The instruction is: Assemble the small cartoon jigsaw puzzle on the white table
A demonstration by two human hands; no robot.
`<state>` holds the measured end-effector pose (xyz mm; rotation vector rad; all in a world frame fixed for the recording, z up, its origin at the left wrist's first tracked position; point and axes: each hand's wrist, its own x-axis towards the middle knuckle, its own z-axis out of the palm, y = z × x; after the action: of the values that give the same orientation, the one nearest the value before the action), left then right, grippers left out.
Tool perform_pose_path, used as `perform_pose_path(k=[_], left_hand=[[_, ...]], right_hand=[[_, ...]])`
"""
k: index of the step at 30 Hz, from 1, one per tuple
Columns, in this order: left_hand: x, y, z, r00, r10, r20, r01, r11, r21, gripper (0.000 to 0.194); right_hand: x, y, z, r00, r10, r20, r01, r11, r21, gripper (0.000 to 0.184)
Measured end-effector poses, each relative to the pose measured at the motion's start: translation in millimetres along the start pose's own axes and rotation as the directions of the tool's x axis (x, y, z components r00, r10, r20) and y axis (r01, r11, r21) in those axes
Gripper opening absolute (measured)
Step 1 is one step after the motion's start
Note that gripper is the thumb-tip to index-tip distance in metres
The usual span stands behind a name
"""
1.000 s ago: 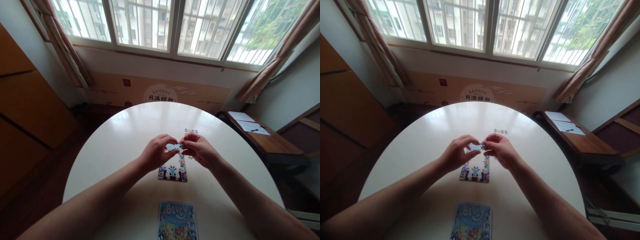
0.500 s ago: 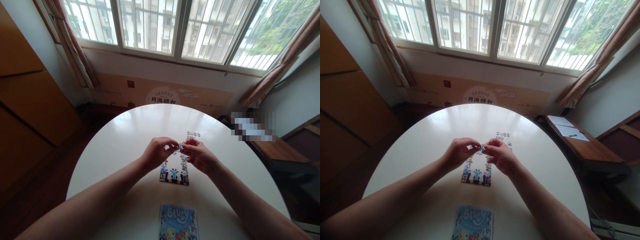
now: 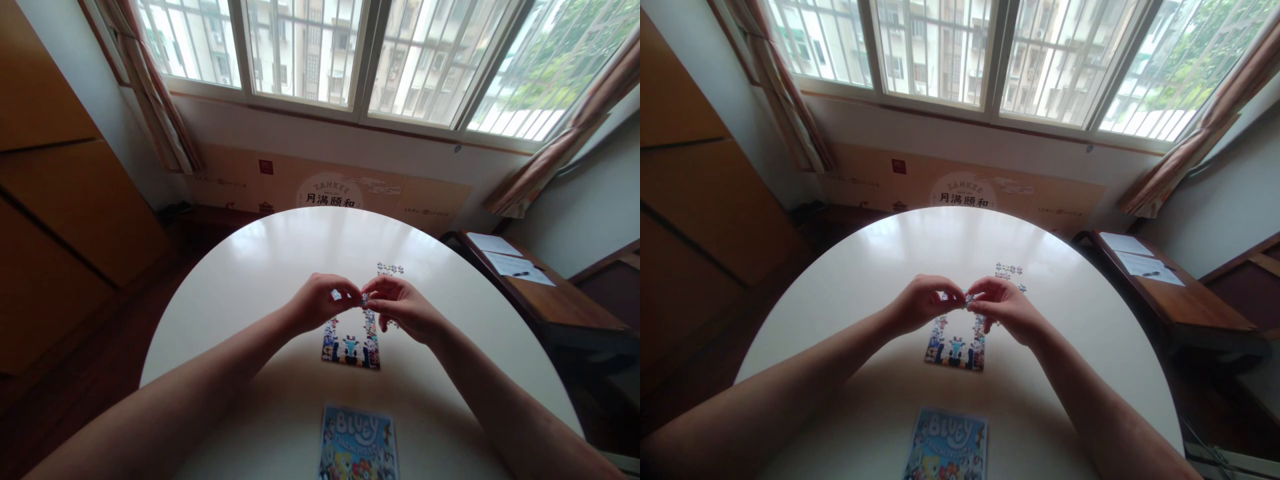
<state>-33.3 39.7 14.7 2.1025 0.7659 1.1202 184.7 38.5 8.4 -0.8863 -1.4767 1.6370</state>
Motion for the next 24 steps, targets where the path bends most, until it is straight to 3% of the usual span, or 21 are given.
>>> perform_pose_path(k=[7, 11, 17, 21, 24], left_hand=[[1.0, -3.3, 2.1, 0.999, -0.039, -0.024, 0.038, 0.999, -0.015, 0.006], [1.3, -8.9, 2.3, 0.996, -0.078, -0.041, 0.078, 0.997, 0.006, 0.007], [1.4, -13.5, 1.3, 0.993, -0.108, -0.042, 0.112, 0.990, 0.090, 0.012], [1.6, -20.0, -2.1, 0.998, -0.053, -0.030, 0.060, 0.947, 0.315, 0.019], [1.1, -28.4, -4.0, 0.999, -0.010, 0.043, -0.010, 0.897, 0.443, 0.019]], right_hand=[[-0.1, 2.0, -4.6, 0.992, -0.128, -0.015, 0.126, 0.985, -0.119, 0.017], [-1.7, 0.0, -2.8, 0.967, -0.254, -0.038, 0.233, 0.931, -0.282, 0.014], [-2.3, 3.6, -4.2, 0.895, -0.446, -0.019, 0.338, 0.705, -0.624, 0.006], [2.7, 16.5, -16.3, 0.881, -0.467, 0.075, 0.322, 0.477, -0.818, 0.007], [7.3, 27.3, -25.3, 0.874, -0.480, 0.080, 0.305, 0.411, -0.859, 0.007]])
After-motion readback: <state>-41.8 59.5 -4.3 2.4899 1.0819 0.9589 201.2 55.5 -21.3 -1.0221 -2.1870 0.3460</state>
